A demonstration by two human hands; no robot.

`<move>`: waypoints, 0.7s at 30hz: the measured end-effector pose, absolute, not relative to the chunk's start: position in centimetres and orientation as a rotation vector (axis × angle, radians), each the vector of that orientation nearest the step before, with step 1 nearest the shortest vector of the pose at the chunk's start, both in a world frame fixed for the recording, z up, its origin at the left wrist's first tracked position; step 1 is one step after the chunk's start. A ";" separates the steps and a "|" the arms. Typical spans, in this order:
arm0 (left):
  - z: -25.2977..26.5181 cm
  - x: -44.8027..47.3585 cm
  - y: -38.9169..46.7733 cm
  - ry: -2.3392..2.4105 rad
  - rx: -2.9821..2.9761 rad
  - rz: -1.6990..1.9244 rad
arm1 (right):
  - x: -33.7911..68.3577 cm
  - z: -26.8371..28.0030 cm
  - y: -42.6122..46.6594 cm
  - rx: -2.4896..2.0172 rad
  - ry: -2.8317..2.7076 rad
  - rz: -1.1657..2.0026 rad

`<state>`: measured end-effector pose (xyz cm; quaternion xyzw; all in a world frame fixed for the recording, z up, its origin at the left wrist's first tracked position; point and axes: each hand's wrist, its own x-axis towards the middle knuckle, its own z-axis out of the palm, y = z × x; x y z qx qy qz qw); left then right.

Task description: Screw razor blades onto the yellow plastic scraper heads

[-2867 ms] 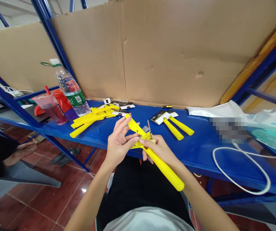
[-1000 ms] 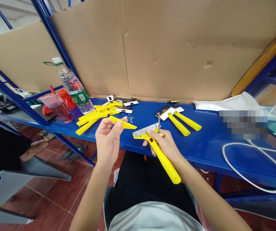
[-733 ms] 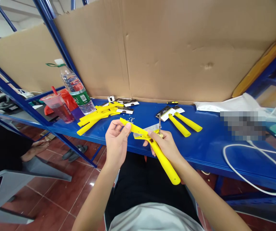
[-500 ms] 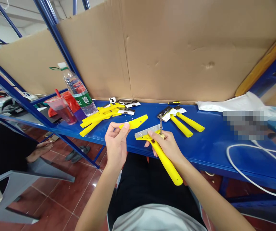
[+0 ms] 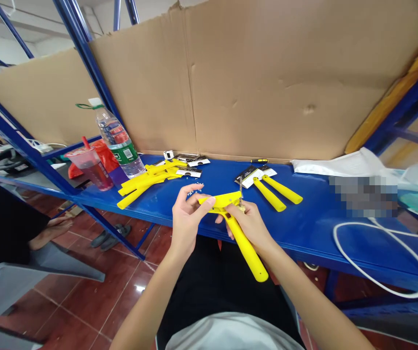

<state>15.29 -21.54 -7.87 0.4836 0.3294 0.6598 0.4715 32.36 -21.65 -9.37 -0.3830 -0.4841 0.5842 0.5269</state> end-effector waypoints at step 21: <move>-8.3 14.2 -20.1 0.924 1.479 1.594 | 32.4 -8.6 -22.0 -0.878 -1.184 1.479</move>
